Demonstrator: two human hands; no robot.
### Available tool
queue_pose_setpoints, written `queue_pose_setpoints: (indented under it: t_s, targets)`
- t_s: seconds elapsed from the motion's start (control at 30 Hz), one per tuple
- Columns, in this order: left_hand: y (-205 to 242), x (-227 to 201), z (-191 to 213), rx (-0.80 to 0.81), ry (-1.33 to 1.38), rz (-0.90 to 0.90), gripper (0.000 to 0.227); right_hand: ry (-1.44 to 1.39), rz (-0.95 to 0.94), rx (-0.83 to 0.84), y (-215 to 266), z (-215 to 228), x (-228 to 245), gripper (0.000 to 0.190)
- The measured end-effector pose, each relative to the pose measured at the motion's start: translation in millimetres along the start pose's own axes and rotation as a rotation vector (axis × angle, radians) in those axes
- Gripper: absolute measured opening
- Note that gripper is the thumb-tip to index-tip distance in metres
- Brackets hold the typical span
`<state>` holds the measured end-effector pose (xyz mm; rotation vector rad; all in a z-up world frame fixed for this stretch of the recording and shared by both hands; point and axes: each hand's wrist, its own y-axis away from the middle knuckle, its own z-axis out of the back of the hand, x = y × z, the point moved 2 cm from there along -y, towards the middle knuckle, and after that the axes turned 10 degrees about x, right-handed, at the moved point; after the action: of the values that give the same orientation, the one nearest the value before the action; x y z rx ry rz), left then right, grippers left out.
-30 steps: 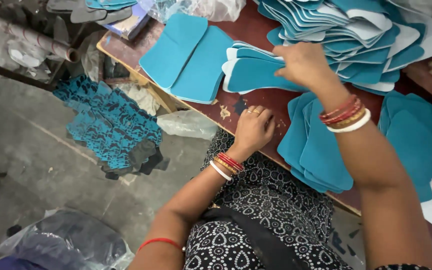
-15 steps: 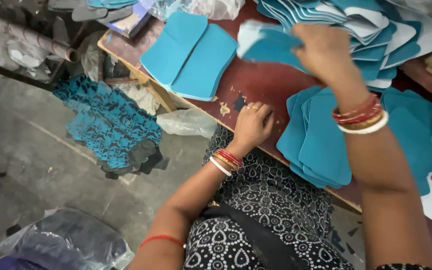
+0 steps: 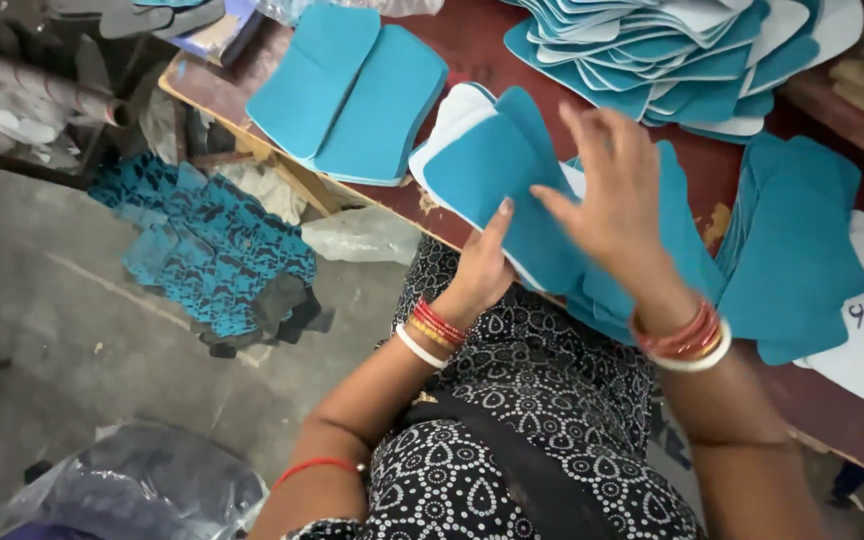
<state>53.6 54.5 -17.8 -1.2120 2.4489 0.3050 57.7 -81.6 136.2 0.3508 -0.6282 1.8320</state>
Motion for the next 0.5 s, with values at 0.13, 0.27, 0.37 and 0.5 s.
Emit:
queue_pose_setpoints:
  t_s: [0.13, 0.27, 0.37, 0.5]
  targets:
    - [8, 12, 2, -0.032, -0.011, 0.033, 0.051, 0.199, -0.036, -0.126, 34, -16, 10, 0.066]
    - [11, 34, 20, -0.029, -0.045, 0.073, 0.05, -0.043, -0.17, -0.121, 60, -30, -12, 0.045]
    - [19, 47, 24, -0.006, -0.015, 0.134, 0.055, -0.195, -0.34, -0.053, 92, -36, -36, 0.037]
    - [21, 38, -5, 0.033, 0.129, 0.227, 0.066, -0.287, -0.403, -0.345, 137, -7, -76, 0.082]
